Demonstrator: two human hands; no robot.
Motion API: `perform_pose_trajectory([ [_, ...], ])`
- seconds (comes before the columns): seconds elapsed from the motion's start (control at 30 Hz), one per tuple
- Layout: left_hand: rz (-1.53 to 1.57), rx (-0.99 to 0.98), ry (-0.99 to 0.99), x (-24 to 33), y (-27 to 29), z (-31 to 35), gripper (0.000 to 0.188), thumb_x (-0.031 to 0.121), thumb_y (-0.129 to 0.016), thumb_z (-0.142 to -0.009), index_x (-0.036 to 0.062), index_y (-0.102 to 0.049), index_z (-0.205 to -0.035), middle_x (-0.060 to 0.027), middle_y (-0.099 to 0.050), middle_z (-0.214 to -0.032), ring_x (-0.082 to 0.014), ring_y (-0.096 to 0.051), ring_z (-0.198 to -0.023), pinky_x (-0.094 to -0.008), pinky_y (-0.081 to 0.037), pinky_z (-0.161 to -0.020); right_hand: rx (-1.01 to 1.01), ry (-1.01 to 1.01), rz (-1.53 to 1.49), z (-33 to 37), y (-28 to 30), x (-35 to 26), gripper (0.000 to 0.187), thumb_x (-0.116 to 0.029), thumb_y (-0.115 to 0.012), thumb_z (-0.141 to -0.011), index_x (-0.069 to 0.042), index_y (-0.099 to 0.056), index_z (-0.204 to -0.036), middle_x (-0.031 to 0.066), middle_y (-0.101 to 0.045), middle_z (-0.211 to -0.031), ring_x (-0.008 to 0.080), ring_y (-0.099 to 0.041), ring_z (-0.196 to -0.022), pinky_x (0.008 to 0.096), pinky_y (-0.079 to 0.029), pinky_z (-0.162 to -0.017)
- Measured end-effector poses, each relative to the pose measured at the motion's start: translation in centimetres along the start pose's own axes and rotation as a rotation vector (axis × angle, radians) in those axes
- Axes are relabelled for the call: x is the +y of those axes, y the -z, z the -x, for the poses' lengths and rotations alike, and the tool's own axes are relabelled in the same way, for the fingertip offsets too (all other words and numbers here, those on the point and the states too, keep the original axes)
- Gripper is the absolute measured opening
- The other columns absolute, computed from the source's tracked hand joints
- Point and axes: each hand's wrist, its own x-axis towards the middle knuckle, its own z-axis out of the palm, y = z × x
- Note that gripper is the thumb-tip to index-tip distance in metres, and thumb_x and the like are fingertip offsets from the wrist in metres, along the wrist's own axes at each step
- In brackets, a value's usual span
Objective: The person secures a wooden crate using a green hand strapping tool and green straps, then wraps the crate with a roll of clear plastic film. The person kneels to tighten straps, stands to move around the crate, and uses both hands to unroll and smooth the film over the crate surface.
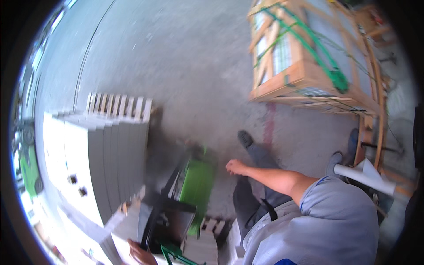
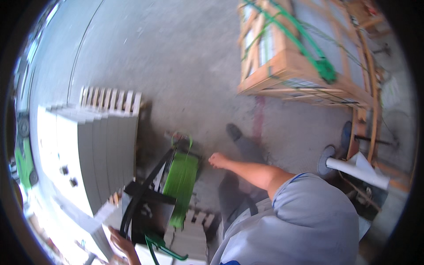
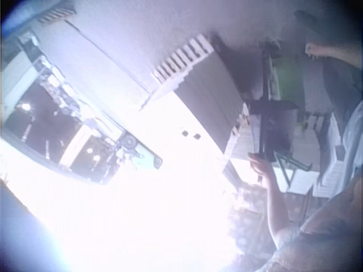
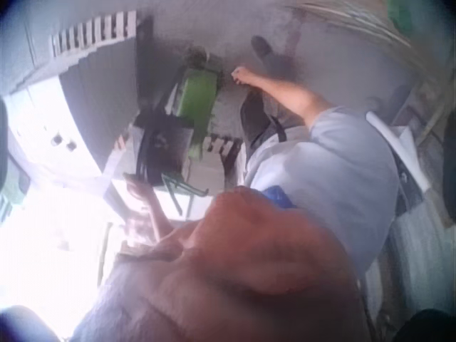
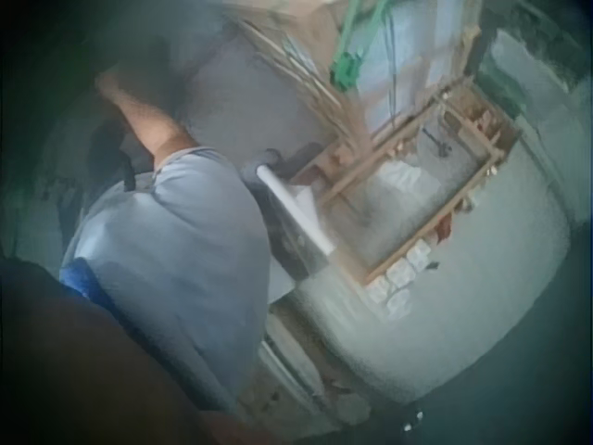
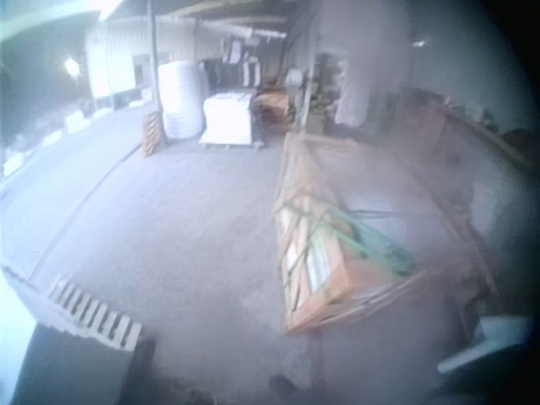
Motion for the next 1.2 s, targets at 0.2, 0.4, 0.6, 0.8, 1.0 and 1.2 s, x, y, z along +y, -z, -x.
perform_pose_trajectory([
  [0.2, -0.529, -0.162, -0.094, -2.5, -1.4, 0.5, 0.032, 0.021, -0.051, -0.097, 0.0023, -0.06, -0.122, -0.0103, -0.066, -0.107, -0.0249, -0.064, -0.092, -0.0352, -0.053, -0.076, 0.245, -0.004, 0.096, 6.8, 10.2, -2.5, 0.022, -0.023, -0.059, -0.089, -0.003, -0.066, -0.097, 0.006, -0.069, -0.083, 0.0128, -0.064, -0.065, 0.0275, -0.051, -0.056],
  [0.4, -0.432, -0.13, 0.006, -2.2, -4.2, -0.1, 0.033, 0.021, -0.05, -0.097, 0.003, -0.059, -0.123, -0.0104, -0.066, -0.106, -0.0255, -0.064, -0.091, -0.0358, -0.053, -0.074, 0.62, 0.394, 0.02, 18.0, 21.1, -6.6, 0.024, -0.027, -0.061, -0.087, -0.005, -0.067, -0.094, 0.0093, -0.07, -0.081, 0.0202, -0.067, -0.068, 0.0353, -0.053, -0.063],
  [0.6, -0.442, -0.115, 0.027, -1.3, -6.1, -0.4, 0.033, 0.021, -0.05, -0.097, 0.0038, -0.058, -0.124, -0.0104, -0.066, -0.105, -0.026, -0.064, -0.09, -0.0363, -0.053, -0.073, 1.311, 0.817, 0.532, 26.5, 36.4, -17.2, 0.052, -0.031, -0.072, -0.081, -0.002, -0.054, -0.12, 0.0164, -0.064, -0.107, 0.0322, -0.061, -0.101, 0.0397, -0.049, -0.088],
  [0.8, -0.538, 0.084, -0.241, -0.6, -3.1, 0.0, 0.033, 0.021, -0.049, -0.098, 0.0045, -0.058, -0.125, -0.0104, -0.066, -0.104, -0.0265, -0.064, -0.09, -0.0369, -0.053, -0.071, 1.333, 0.523, 0.894, 26.5, 48.9, -23.6, 0.093, -0.041, -0.08, -0.068, 0.001, -0.036, -0.138, 0.023, -0.037, -0.143, 0.0383, -0.032, -0.134, 0.0453, -0.027, -0.112],
  [1.0, -0.17, 0.602, -0.027, 10.6, 1.5, 4.5, 0.022, 0.018, -0.057, -0.09, 0.0013, -0.059, -0.104, -0.0206, -0.056, -0.12, -0.039, -0.05, -0.115, -0.0467, -0.039, -0.099, 1.032, 0.28, 0.893, 24.8, 51.8, -25.9, 0.122, -0.053, -0.082, -0.059, 0.003, -0.019, -0.147, 0.023, -0.032, -0.147, 0.0375, -0.034, -0.135, 0.0479, -0.032, -0.11],
  [1.2, 0.225, 0.364, -0.165, 23.6, -3.4, 12.5, 0.011, 0.01, -0.061, -0.084, 0.002, -0.059, -0.091, -0.018, -0.059, -0.11, -0.0369, -0.055, -0.107, -0.045, -0.044, -0.093, 1.027, 0.253, 0.899, 24.0, 51.7, -26.4, 0.124, -0.05, -0.083, -0.058, 0.004, -0.017, -0.147, 0.0234, -0.032, -0.147, 0.0377, -0.035, -0.134, 0.047, -0.034, -0.108],
])
